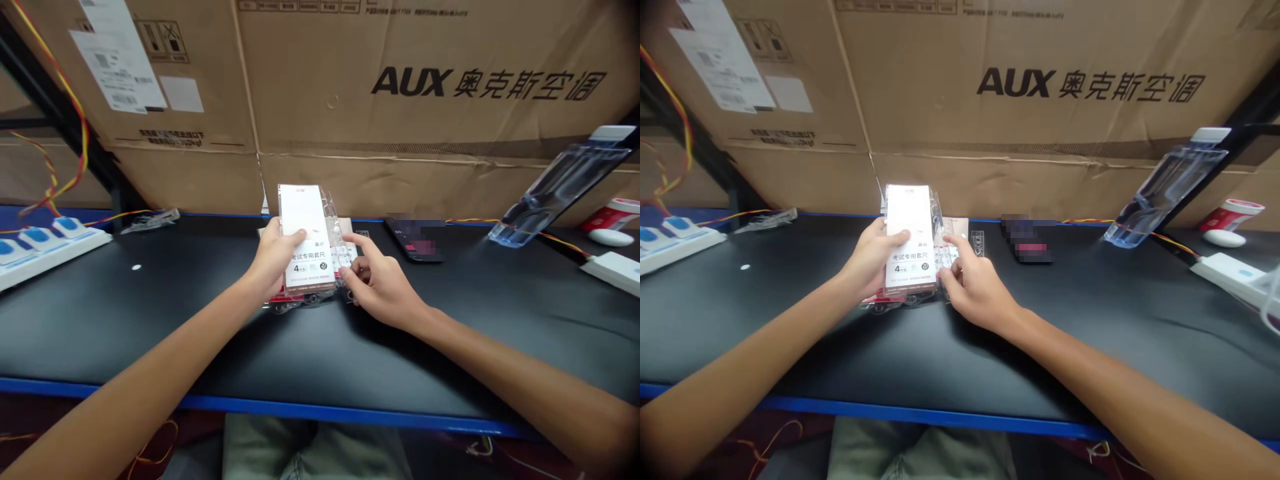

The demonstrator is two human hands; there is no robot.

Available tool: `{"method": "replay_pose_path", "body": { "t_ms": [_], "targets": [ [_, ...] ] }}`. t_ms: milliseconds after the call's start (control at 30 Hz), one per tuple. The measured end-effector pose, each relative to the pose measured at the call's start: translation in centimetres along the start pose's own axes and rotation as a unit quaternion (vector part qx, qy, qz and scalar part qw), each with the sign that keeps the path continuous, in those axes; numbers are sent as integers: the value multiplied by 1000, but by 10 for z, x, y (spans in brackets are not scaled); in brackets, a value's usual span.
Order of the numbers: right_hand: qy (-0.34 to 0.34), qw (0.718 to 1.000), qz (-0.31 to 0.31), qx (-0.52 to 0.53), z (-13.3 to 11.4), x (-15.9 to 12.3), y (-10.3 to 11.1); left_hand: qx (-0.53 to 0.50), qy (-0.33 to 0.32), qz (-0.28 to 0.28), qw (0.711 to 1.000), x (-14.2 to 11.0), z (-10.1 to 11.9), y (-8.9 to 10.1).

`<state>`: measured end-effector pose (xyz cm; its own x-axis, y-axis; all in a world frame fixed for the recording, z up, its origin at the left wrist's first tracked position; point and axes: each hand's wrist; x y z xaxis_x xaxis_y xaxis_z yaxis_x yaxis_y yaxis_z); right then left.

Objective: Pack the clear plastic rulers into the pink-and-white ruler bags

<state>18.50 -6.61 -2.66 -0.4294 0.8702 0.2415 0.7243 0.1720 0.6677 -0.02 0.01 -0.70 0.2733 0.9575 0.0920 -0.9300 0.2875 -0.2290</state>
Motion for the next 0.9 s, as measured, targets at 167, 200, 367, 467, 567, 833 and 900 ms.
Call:
{"method": "replay_pose_path", "body": {
  "t_ms": [167, 200, 367, 467, 567, 833, 900],
  "targets": [
    [10, 998, 15, 65, 2, 0, -1, -24, -22, -19, 999, 1, 5, 1],
    [11, 996, 14, 82, 2, 0, -1, -28, -24, -22, 999, 1, 6, 2],
    [5, 992, 6, 130, 8, 2, -1, -52, -38, -15, 998, 2, 13, 7],
    [2, 989, 4, 150, 11, 4, -1, -65, -35, -15, 997, 1, 17, 8],
    [5, 987, 4, 163, 10, 4, -2, -69, -31, -49, 996, -2, 17, 8],
    [6, 984, 15, 179, 10, 5, -4, 1, -36, -105, 994, -8, 11, 3],
    [5, 983, 29, 179, 10, 6, -2, 1, -43, -89, 995, -7, 12, 4]
  ]
}}
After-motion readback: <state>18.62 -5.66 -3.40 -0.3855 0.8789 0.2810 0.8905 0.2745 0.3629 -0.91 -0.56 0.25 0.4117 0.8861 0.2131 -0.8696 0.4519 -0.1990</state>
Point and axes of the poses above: each hand's wrist, its own x-axis towards the middle knuckle, its own y-axis out of the back of the hand, z = x × y, and after that the axes turned 14 degrees about -z, right-handed
